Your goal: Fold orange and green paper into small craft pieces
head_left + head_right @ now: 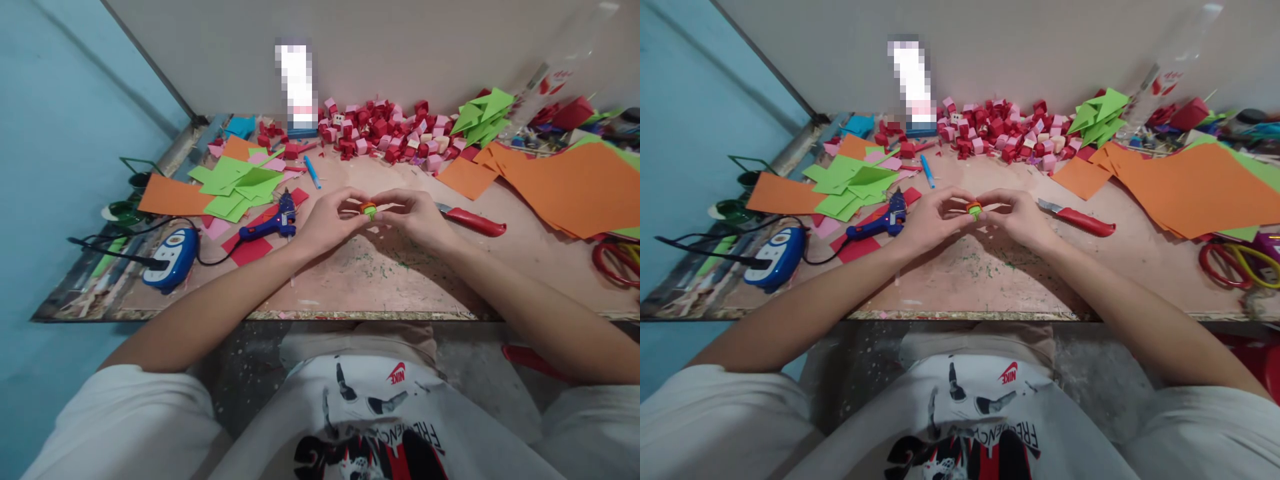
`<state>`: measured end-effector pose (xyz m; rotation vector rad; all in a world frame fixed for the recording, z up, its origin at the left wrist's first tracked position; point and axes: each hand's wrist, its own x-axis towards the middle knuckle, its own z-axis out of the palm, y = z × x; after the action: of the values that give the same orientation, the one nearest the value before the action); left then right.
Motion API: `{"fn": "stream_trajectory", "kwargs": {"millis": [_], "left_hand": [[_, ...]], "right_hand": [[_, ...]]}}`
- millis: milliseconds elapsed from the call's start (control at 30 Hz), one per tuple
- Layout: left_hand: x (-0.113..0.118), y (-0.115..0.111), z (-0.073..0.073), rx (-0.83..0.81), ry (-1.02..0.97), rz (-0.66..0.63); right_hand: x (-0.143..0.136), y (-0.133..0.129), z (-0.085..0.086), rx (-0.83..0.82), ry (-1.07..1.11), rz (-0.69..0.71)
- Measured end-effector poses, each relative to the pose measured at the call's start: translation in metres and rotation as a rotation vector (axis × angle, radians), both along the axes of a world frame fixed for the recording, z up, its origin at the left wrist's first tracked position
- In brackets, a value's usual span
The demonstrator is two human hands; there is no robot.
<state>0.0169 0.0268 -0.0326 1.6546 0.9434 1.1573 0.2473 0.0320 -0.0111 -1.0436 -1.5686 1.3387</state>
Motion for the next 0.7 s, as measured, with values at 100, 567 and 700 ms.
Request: {"fn": "stream_trajectory", "kwargs": {"millis": [100,567,700], "left_hand": [[0.0,-0.0004,0.0005,-0.021,0.005,-0.008],[0.0007,-0.0038,0.0052,0.018,0.014,0.018],[0.0002,-0.0041,0.0067,0.026,0.02,0.023]], "right_hand": [[-0.0003,-0.002,0.0019,0.006,-0.02,-0.008],[0.0001,-0.0009,-0.0029,0.003,-0.056,0.02],[0.0001,-0.0017,-0.002,0.014,-0.072,0.01]]}}
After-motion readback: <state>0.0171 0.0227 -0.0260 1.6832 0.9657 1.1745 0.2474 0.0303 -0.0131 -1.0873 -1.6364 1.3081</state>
